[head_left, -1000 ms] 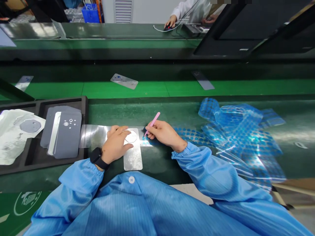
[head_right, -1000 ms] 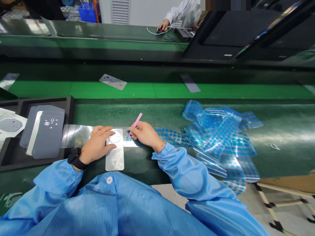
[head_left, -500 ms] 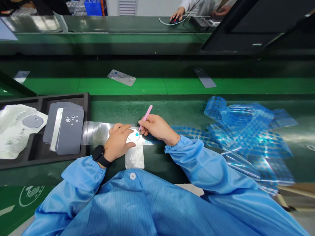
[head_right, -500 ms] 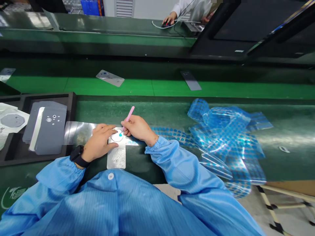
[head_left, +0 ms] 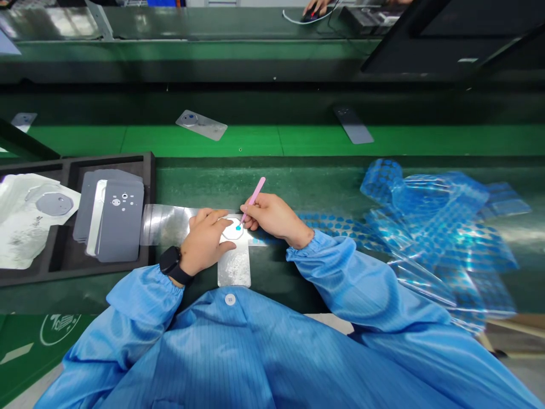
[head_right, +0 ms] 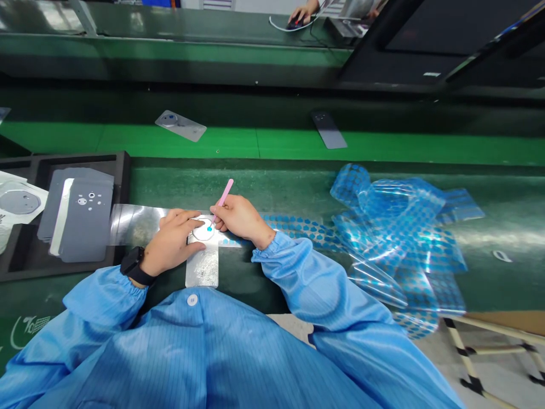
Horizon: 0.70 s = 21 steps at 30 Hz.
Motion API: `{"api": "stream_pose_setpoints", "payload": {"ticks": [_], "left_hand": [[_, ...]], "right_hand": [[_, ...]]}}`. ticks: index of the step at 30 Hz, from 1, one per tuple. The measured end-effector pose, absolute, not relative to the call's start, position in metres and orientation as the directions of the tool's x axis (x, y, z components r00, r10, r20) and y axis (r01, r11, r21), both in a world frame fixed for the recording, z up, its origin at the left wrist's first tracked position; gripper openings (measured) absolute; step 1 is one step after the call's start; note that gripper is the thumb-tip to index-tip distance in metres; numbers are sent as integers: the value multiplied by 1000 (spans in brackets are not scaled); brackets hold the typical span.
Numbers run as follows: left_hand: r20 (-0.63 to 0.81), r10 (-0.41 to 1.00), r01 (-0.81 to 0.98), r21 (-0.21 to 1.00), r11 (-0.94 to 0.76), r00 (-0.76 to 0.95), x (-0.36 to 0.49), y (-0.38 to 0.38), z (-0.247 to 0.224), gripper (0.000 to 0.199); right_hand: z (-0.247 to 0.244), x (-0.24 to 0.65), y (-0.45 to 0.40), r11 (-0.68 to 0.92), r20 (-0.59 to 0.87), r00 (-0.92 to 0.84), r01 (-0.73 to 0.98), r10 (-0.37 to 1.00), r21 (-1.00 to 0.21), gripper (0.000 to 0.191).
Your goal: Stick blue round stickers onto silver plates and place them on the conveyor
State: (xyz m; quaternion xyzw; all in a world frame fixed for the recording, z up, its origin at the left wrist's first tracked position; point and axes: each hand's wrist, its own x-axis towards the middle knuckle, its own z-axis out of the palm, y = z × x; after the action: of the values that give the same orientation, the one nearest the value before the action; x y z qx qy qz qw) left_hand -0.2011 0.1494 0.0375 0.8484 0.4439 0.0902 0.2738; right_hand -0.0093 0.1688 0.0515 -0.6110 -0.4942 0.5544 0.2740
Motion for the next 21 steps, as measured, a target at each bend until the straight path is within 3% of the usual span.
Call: {"api": "stream_pose_setpoints", "payload": {"ticks": [21], "left_hand": [[-90, 814, 712, 545, -442, 574, -200, 149, 38, 43]], "right_hand": [[52, -9, 171, -367, -421, -114, 324, 900, -872, 22]]}}
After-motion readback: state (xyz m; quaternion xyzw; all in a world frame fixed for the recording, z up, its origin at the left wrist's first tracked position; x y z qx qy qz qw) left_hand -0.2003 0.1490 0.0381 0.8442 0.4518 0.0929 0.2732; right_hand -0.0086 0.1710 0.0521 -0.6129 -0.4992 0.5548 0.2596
